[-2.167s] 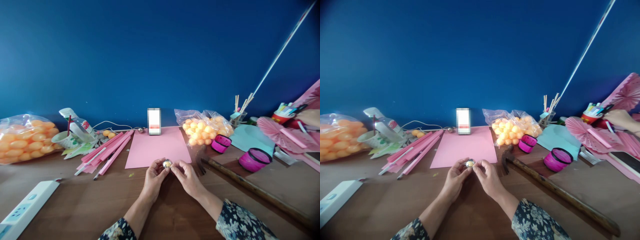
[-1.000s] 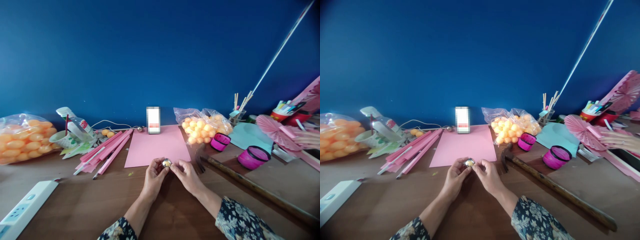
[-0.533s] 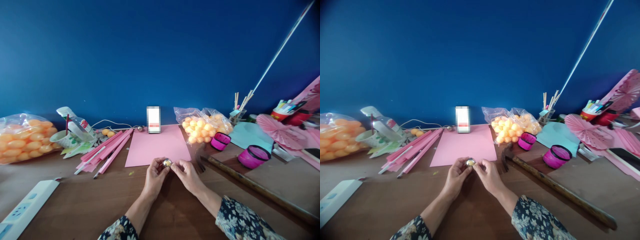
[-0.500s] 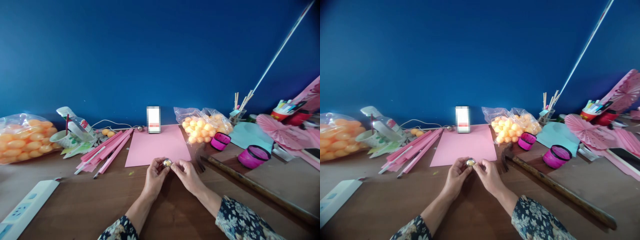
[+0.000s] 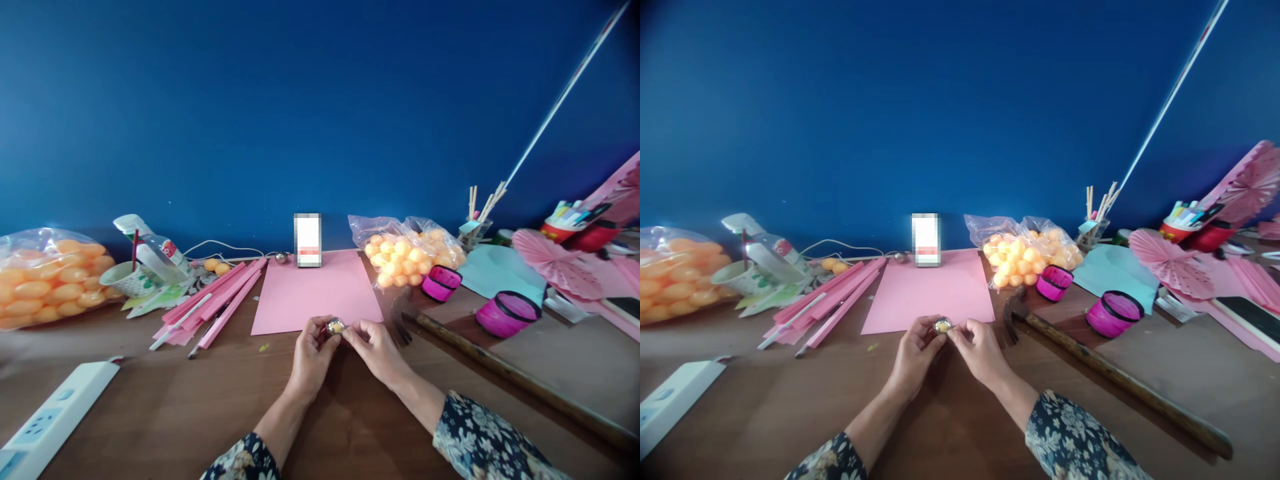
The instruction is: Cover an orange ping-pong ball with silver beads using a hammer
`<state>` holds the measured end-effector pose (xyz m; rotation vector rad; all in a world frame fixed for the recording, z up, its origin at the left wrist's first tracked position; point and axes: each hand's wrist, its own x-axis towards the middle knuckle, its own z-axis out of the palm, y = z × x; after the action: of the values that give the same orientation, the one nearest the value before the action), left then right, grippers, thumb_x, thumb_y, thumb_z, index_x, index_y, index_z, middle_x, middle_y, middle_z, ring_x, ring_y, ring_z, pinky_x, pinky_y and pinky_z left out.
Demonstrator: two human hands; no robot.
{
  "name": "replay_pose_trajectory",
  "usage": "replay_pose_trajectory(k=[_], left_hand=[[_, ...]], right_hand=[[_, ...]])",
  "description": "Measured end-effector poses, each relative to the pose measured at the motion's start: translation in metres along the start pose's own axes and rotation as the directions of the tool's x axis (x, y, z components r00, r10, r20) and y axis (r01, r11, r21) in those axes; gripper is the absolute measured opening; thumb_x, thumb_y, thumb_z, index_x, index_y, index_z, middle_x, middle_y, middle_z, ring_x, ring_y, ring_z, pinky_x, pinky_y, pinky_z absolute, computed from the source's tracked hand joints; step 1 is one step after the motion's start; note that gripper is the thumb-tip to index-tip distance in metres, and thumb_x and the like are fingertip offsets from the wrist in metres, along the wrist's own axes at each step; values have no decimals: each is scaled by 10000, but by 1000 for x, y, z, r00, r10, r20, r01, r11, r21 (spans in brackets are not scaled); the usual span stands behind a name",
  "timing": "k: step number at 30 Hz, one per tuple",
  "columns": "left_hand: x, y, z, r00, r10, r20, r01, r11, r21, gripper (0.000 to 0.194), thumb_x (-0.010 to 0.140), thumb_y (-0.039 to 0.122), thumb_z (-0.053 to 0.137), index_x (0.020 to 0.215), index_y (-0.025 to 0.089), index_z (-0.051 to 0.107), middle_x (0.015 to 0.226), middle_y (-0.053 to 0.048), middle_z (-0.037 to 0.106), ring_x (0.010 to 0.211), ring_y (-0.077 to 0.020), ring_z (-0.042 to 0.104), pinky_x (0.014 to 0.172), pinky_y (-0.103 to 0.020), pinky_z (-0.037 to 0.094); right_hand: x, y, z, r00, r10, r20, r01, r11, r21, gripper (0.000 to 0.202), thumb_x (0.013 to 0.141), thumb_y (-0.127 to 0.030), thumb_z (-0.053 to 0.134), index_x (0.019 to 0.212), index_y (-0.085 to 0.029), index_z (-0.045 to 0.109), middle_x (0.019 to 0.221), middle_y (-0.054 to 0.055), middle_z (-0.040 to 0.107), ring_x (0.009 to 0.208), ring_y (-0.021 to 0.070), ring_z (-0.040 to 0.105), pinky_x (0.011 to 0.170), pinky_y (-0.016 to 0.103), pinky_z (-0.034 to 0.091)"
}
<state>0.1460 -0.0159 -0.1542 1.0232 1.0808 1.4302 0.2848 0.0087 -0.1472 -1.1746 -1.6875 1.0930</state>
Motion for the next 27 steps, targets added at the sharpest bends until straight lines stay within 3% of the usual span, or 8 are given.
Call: replay_pose_trajectory(k=[13,20,23,27], left_hand=[[0,2,0,999,-20,28,19,999,28,313,715,187,627,1014,171,536,1006,-73,634,971,-179,587,892,-316,432],[-1,2,1,997,-16,-73,16,1000,-9,302,704,256,653,976,167,555,936,-69,656,889,-169,610,837,-307,459],[0,1,1,994,-62,-95,54,995,-85,324,687,258,672,974,167,553,930,-67,659,858,-155,617,830,-303,460],[2,-1,0,985,-128,-113,106,977,-186,352,672,270,688,981,165,557,931,-65,662,839,-140,620,821,-292,464]], right_hand=[[2,4,2,999,-29,-20,27,996,-89,195,805,-322,516,696,-166,556,663,19,610,632,149,540,581,232,420],[-3,-4,-1,998,-62,2,62,998,-10,206,819,-326,502,690,-172,548,649,4,590,612,139,531,564,227,425],[-3,-9,-3,995,-71,-76,77,994,80,189,820,-336,508,727,-175,540,675,10,594,644,150,564,605,239,456],[1,-10,-11,960,-71,-271,122,977,177,167,814,-346,530,810,-179,518,712,20,600,658,157,608,619,252,491]])
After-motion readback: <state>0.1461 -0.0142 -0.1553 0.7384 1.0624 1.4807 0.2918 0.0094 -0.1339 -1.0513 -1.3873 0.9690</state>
